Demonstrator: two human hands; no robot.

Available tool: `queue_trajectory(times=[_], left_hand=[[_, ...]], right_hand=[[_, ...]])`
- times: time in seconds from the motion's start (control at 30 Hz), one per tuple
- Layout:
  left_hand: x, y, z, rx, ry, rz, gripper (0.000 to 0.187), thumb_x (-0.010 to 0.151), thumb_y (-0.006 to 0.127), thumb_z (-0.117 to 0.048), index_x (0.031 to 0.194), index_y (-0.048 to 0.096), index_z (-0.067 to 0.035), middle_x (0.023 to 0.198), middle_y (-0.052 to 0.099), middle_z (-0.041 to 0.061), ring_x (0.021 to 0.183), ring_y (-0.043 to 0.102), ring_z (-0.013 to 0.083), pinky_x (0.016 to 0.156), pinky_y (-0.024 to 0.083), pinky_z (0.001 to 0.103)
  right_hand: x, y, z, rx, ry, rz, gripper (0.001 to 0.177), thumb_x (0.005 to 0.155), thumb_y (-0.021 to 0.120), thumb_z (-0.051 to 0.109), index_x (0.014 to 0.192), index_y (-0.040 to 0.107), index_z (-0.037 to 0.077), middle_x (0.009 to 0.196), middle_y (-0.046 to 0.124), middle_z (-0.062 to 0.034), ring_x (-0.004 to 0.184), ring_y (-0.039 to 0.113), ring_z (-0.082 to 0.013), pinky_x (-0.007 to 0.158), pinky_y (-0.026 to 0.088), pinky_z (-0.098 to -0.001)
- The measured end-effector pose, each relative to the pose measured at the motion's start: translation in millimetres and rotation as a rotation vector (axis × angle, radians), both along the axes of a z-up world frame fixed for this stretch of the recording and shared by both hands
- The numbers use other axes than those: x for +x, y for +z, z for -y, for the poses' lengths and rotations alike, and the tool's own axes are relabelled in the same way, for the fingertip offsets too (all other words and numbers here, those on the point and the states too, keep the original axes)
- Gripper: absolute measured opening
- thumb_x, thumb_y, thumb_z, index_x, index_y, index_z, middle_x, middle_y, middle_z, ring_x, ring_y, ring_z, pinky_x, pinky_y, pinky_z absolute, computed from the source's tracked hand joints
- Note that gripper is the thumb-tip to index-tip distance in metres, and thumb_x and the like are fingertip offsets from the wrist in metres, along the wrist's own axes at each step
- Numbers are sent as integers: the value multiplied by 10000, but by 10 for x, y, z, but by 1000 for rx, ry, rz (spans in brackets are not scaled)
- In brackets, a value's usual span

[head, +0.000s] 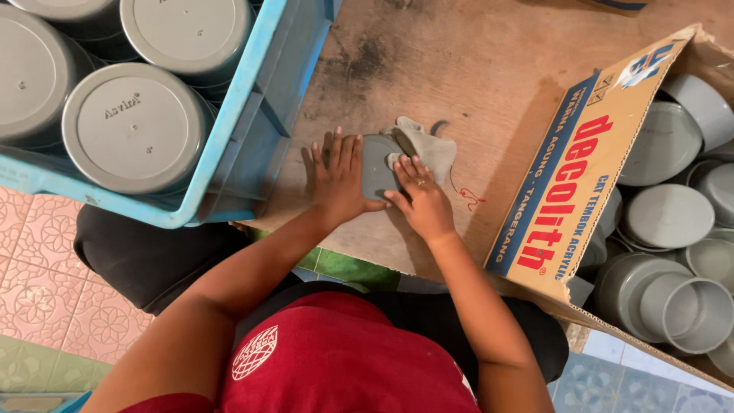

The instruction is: The person cleans grey PVC pipe caps using a cloth and then organizes them into a blue plastic crate and cardboard boxes.

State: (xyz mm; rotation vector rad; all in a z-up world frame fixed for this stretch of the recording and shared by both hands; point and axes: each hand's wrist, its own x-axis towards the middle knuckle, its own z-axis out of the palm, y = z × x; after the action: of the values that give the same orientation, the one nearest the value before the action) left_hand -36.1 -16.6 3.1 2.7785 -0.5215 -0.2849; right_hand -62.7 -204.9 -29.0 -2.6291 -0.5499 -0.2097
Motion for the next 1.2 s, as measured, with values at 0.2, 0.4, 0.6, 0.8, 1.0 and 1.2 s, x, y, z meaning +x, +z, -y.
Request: queue_trajectory(times=[0.2,0.4,0.6,0.8,1.0,1.2], left_hand=[[37,-92,-78,-26,-79,-31,1167,574,681,-512,1391,37,16,1430,107,184,1336,-29,387,1023,34,645],[5,31,-128,-155,-105,-76,1297,555,663,-657,1390,-84,-1,1457,-61,198,1321,-133,412,1029,-35,621],[14,-371,-210,-252,-133,-58,1444,400,532,-823,1377,-130,11,1445,-176,202,1303,-210,413,1022,-111,602],[-9,36,-171,-257,-107,-81,1335,554,600,-768,1369,-136,-10,1434,-157,215,1307,-177,419,1003,-106,632],[34,-72,-60,-59,-75,-83,1311,537,560,-781,1380,-17,40,1447,-28,232,1341,-75,375,1031,-55,610],[81,-10,-102,32,-123,25,1309,483,481,-855,1358,132,54,1399,192,229,1339,100,357,1047,-31,567]], right_hand=[[-187,-90,-393,58,203,80,706,731,525,641,1220,520,132,1274,493,-56,1221,411,-230,1024,302,-355],[213,1,-303,-47,102,56,660,853,371,580,1300,426,98,1306,453,-114,1235,382,-286,1021,296,-417],[64,-98,-488,88,259,48,748,777,425,657,1218,503,59,1254,504,-130,1202,428,-299,1000,320,-399],[347,214,-127,20,110,-75,634,888,309,531,1315,399,70,1301,445,-171,1230,378,-334,1024,302,-401],[73,216,-158,-129,1,-272,809,820,414,591,1407,180,86,1459,177,-125,1320,214,-322,1071,219,-436],[368,282,-43,-102,-129,-369,792,889,343,553,1391,132,-22,1425,196,-238,1320,207,-366,1084,181,-454]])
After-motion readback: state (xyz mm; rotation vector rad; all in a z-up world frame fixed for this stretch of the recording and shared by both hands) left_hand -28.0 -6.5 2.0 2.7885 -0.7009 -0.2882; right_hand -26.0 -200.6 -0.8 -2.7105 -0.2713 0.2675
